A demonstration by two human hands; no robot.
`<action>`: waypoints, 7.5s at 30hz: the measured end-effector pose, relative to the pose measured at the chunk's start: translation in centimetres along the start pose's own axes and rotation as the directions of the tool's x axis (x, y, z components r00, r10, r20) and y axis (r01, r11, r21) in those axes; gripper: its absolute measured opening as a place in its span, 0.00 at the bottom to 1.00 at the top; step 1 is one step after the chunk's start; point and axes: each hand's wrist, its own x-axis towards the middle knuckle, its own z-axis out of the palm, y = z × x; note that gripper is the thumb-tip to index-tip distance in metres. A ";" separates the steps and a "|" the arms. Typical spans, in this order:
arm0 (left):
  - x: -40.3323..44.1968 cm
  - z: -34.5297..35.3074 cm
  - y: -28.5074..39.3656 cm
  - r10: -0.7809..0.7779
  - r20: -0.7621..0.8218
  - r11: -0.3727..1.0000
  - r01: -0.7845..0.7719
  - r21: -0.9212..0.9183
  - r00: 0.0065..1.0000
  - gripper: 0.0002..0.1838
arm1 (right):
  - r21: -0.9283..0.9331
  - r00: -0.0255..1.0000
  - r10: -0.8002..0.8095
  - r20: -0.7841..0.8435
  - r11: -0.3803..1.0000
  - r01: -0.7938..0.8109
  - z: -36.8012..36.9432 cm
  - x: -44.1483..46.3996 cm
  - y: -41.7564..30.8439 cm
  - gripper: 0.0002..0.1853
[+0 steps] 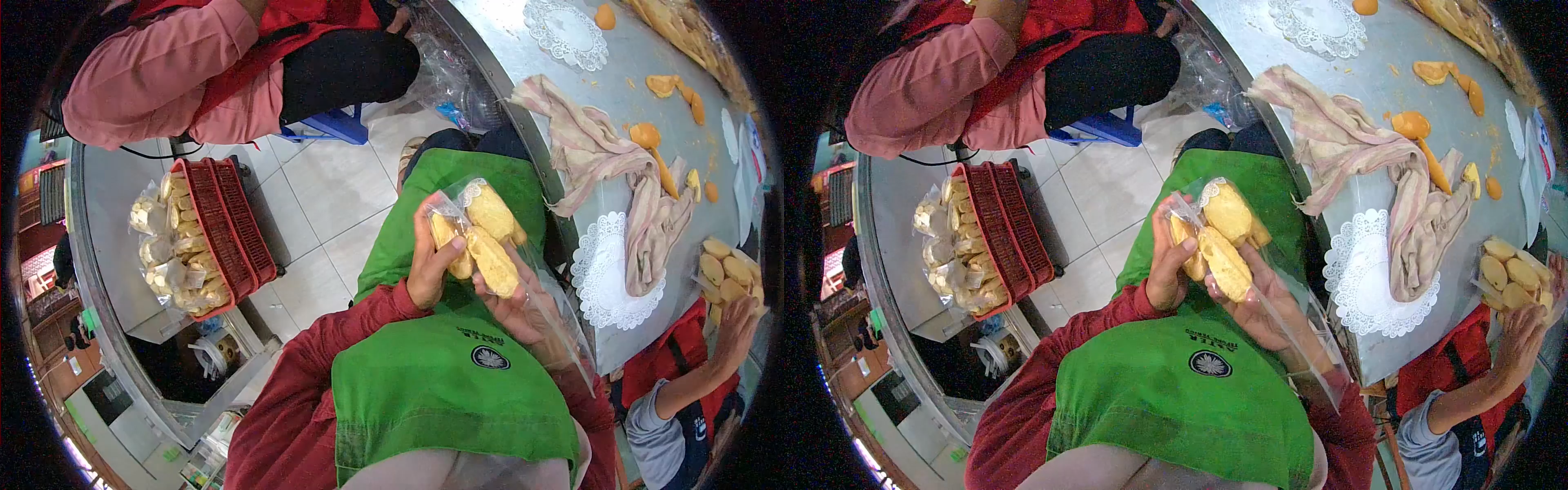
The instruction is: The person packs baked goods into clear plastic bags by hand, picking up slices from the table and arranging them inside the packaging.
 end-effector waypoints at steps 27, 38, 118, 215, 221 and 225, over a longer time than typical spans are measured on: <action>0.6 -2.9 1.3 -0.134 0.259 0.945 0.045 0.324 0.956 0.33 | -0.087 0.997 0.074 -0.030 0.993 -0.076 -0.8 -1.1 0.2 0.48; 2.7 -4.4 2.9 -0.335 0.469 0.894 0.118 0.433 0.817 0.55 | -0.041 0.987 0.127 -0.096 0.991 -0.131 -0.9 -2.1 0.6 0.47; -0.9 -4.0 0.9 -0.355 0.503 0.933 0.264 0.243 0.788 0.52 | -0.268 0.946 0.291 -0.147 0.908 -0.321 -2.0 -5.3 1.1 0.51; -0.3 -4.6 -0.2 -0.325 0.594 0.944 0.213 0.253 0.736 0.59 | -0.155 0.961 0.094 -0.261 0.978 -0.138 0.8 -5.3 3.2 0.43; -0.4 -4.4 0.0 -0.336 0.574 0.939 0.224 0.260 0.747 0.54 | -0.193 0.949 0.065 -0.308 0.973 -0.130 0.5 -5.2 3.5 0.41; -0.6 -4.1 0.1 -0.360 0.530 0.933 0.294 0.207 0.768 0.49 | -0.240 0.945 0.048 -0.324 0.962 -0.131 0.6 -5.2 3.6 0.41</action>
